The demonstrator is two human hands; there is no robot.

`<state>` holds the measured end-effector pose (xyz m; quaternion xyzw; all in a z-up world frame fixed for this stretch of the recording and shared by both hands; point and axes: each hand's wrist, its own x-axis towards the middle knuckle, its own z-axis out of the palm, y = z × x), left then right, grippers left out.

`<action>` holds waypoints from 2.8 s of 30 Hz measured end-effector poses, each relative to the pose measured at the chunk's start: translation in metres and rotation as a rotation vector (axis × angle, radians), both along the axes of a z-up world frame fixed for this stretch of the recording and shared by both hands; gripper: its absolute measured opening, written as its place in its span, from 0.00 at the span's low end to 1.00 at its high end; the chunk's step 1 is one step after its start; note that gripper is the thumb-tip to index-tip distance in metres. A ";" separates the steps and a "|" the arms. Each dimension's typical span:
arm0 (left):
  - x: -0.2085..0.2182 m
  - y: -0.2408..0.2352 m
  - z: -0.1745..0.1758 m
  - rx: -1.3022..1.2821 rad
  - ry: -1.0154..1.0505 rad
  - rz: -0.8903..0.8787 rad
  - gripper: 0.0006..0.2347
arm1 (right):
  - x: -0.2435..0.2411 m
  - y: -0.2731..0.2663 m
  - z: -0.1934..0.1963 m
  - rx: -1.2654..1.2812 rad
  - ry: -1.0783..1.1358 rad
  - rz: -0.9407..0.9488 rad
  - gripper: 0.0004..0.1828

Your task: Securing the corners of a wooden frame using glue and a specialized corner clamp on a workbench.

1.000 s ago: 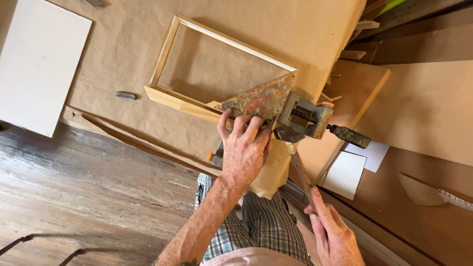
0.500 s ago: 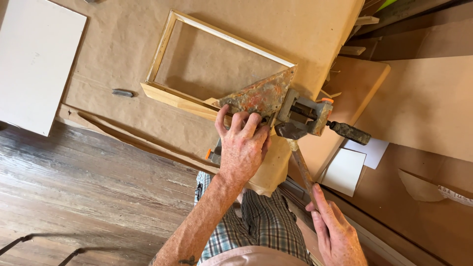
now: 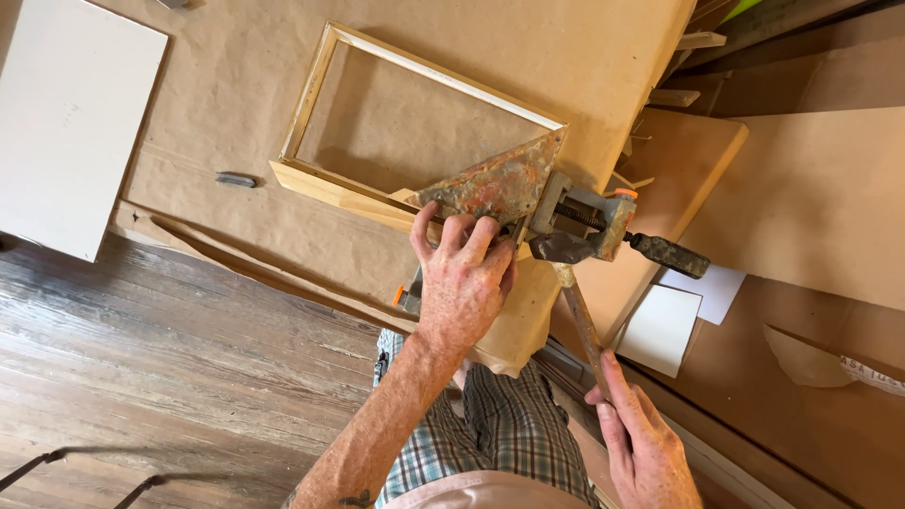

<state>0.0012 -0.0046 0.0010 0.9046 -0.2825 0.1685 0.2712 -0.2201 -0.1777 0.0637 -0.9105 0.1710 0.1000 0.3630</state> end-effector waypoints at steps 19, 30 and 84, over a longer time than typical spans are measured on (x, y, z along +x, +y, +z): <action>-0.002 -0.001 -0.004 0.026 0.022 0.008 0.05 | 0.001 0.003 0.000 -0.023 0.117 0.011 0.33; -0.001 -0.002 0.000 0.006 0.023 0.017 0.06 | 0.006 0.011 0.007 -0.057 0.101 -0.025 0.33; 0.049 0.037 -0.002 0.601 0.097 -0.083 0.62 | 0.009 0.041 0.030 -0.161 -0.048 0.073 0.31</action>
